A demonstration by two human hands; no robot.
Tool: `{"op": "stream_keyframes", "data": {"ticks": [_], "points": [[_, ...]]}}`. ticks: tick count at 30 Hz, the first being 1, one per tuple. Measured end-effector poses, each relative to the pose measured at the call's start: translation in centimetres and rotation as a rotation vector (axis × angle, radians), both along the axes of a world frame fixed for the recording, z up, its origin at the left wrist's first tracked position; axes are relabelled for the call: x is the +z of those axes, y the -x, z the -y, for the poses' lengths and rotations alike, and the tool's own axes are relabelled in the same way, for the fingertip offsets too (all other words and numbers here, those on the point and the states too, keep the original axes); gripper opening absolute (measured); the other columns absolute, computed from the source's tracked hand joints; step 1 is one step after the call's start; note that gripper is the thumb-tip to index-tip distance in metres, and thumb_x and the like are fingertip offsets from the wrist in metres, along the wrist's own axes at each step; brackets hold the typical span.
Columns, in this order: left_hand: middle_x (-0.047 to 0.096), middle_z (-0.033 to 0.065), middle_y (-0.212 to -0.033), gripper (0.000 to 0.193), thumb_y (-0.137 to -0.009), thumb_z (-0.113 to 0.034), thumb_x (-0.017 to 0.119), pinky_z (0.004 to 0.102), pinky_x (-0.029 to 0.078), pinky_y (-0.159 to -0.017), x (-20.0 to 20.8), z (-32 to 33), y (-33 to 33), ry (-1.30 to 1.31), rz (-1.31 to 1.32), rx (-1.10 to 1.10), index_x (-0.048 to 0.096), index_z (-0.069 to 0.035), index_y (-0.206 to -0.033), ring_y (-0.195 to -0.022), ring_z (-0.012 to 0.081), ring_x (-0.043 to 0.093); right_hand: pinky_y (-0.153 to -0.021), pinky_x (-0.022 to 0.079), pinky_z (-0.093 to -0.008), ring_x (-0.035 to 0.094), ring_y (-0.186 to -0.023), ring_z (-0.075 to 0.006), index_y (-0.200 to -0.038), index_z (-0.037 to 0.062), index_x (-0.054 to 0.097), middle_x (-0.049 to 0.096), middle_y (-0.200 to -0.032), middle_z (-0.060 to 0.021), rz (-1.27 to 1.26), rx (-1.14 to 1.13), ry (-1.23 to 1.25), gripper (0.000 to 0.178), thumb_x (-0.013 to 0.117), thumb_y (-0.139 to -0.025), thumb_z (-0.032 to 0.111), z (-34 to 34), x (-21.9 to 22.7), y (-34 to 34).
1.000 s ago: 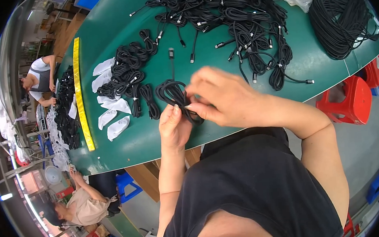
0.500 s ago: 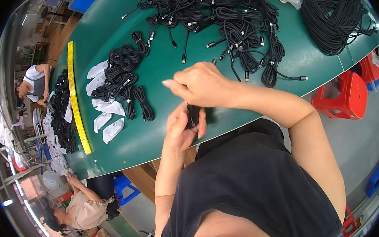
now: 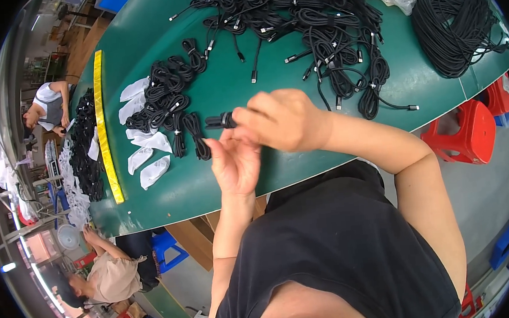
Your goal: Bundling small black cables and securing them with ties at a factory workbench.
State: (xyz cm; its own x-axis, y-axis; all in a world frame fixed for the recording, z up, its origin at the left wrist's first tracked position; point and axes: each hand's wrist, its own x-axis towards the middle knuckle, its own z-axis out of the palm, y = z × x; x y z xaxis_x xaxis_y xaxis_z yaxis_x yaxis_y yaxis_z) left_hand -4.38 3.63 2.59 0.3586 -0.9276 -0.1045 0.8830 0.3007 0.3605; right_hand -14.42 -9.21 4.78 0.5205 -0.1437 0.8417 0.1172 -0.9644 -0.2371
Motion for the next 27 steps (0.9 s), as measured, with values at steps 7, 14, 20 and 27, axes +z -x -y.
{"op": "stream_keyframes", "data": {"ticks": [7,14,20,27], "points": [[0.056,0.0123,-0.108,0.046,-0.083,-0.021,0.063,0.0342,0.040,-0.090,0.5,-1.2,-1.3,-0.092,0.465,-0.040,0.047,0.002,-0.120,-0.100,0.0198,0.053,-0.051,0.043,-0.0311,0.054,-0.058,-0.0221,-0.097,0.0020,0.061,0.057,-0.082,-0.0082,-0.098,0.192,-0.484,0.024,0.063,-0.080,0.020,-1.7,1.0,1.1],[0.056,0.0125,-0.112,0.046,-0.082,-0.010,0.064,0.0319,0.042,-0.090,0.3,-1.7,-1.2,-0.134,0.651,-0.069,0.044,0.001,-0.122,-0.101,0.0195,0.055,-0.053,0.043,-0.0342,0.053,-0.063,-0.0268,-0.086,0.0005,0.055,0.051,-0.074,-0.0101,-0.421,0.316,-0.529,0.016,0.064,-0.073,0.000,-1.5,0.9,3.3],[0.058,0.0110,-0.107,0.037,-0.081,-0.004,0.063,0.0310,0.044,-0.088,-0.4,-2.0,-0.7,-0.136,0.531,0.080,0.048,-0.002,-0.114,-0.096,0.0177,0.056,-0.054,0.046,-0.0331,0.053,-0.070,-0.0243,-0.084,0.0019,0.053,0.048,-0.078,-0.0096,-0.340,0.117,-0.334,0.018,0.064,-0.070,0.004,-3.1,1.9,2.2],[0.059,0.0119,-0.104,0.035,-0.081,-0.010,0.065,0.0316,0.046,-0.083,0.2,-1.2,0.6,-0.176,0.591,0.091,0.049,-0.003,-0.111,-0.094,0.0189,0.057,-0.054,0.047,-0.0324,0.053,-0.069,-0.0235,-0.086,0.0015,0.055,0.048,-0.076,-0.0082,-0.273,0.053,-0.313,0.020,0.065,-0.069,0.006,-3.5,0.9,2.1]]}}
